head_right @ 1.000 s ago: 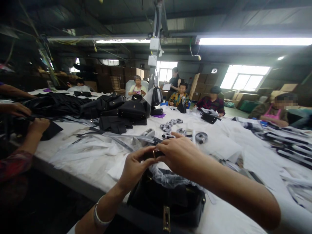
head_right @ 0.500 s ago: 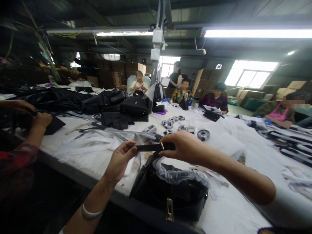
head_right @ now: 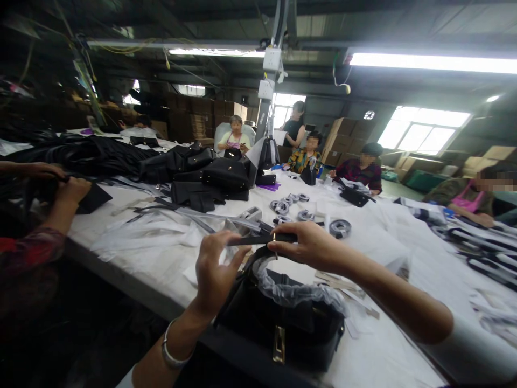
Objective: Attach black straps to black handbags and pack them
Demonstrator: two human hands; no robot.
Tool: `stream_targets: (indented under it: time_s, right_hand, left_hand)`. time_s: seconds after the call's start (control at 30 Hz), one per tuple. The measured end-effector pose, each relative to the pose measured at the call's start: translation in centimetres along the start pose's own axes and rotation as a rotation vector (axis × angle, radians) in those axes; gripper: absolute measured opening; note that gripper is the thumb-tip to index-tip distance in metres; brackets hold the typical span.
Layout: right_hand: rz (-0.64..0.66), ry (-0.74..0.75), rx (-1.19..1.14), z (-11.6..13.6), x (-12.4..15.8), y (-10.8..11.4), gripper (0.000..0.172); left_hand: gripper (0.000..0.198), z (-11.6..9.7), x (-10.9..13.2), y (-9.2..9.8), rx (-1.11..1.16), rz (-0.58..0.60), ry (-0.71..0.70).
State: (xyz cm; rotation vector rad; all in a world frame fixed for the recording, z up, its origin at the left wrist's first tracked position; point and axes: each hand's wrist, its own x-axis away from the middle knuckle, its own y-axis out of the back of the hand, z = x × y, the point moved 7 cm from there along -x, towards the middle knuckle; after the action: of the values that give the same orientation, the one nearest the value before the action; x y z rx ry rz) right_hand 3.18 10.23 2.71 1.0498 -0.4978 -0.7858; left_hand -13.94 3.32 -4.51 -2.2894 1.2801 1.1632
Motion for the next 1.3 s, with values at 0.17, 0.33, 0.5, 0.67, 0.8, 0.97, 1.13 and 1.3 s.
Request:
stream_targets:
  time_s: [0.17, 0.33, 0.5, 0.67, 0.8, 0.97, 1.13, 1.3]
  right_hand:
    - [-0.039, 0.041, 0.011, 0.2, -0.1, -0.6, 0.045]
    - [-0.155, 0.129, 0.069, 1.2, 0.2, -0.1, 0.042]
    - [-0.220, 0.162, 0.035, 1.0, 0.4, 0.1, 0.041]
    - [-0.227, 0.134, -0.051, 0.8, 0.4, -0.3, 0.042]
    - [-0.179, 0.096, -0.055, 0.9, 0.4, -0.4, 0.040]
    - [-0.176, 0.057, -0.036, 0.8, 0.8, -0.1, 0.039]
    - [-0.178, -0.038, -0.116, -1.0, 1.3, -0.6, 0.041]
    - [0.022, -0.037, -0.100, -1.5, 0.8, -0.2, 0.035]
  left_hand:
    - [0.020, -2.8, 1.2, -2.0, 0.100, 0.266, -0.089]
    - [0.019, -2.2, 0.1, -2.5, 0.167, 0.180, 0.083]
    - [0.024, -1.0, 0.4, -3.2, 0.299, 0.169, 0.226]
    - [0.025, 0.7, 1.0, -4.4, 0.517, 0.138, 0.439]
    - [0.026, 1.6, 1.3, -5.2, 0.609, 0.129, 0.527]
    - [0.026, 2.5, 2.1, -4.5, 0.677, 0.167, 0.539]
    - [0.026, 5.3, 4.4, -3.5, 0.702, 0.230, 0.600]
    - [0.028, 5.8, 5.5, -3.9, 0.667, 0.334, 0.614]
